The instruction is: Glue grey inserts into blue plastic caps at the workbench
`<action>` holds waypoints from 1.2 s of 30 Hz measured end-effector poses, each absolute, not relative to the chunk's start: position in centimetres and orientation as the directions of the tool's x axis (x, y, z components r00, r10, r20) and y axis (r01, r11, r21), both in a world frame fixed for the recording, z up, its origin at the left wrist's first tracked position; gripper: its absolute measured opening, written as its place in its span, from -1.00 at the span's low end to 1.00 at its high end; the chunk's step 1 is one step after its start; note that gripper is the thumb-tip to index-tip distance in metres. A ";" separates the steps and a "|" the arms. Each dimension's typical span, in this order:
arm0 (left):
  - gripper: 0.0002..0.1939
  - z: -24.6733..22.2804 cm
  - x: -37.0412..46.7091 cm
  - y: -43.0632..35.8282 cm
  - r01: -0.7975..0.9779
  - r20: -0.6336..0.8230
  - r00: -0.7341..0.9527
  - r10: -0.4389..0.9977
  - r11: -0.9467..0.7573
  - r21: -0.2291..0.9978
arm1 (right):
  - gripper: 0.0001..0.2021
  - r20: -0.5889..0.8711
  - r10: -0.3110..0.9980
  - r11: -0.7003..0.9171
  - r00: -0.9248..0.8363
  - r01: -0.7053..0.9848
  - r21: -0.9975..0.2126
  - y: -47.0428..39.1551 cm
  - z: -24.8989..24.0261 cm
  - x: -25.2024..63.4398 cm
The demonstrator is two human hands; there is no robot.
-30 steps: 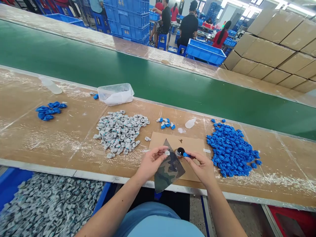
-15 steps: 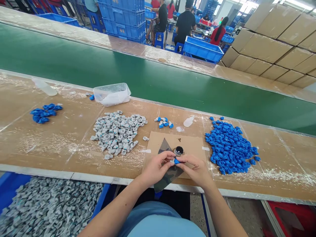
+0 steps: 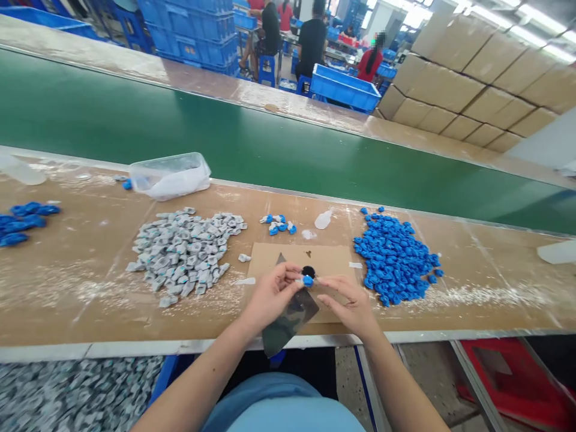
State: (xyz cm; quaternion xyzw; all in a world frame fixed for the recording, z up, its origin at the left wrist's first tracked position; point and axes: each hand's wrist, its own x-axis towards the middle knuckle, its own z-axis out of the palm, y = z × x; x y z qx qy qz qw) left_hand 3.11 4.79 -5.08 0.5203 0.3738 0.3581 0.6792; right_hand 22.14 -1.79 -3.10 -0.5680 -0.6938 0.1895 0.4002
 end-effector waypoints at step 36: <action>-0.61 -6.6 -5.2 9.7 0.664 0.215 0.414 0.885 -0.455 0.593 | -0.80 0.298 0.953 0.185 0.053 0.676 -0.714 -0.7 -3.5 22.9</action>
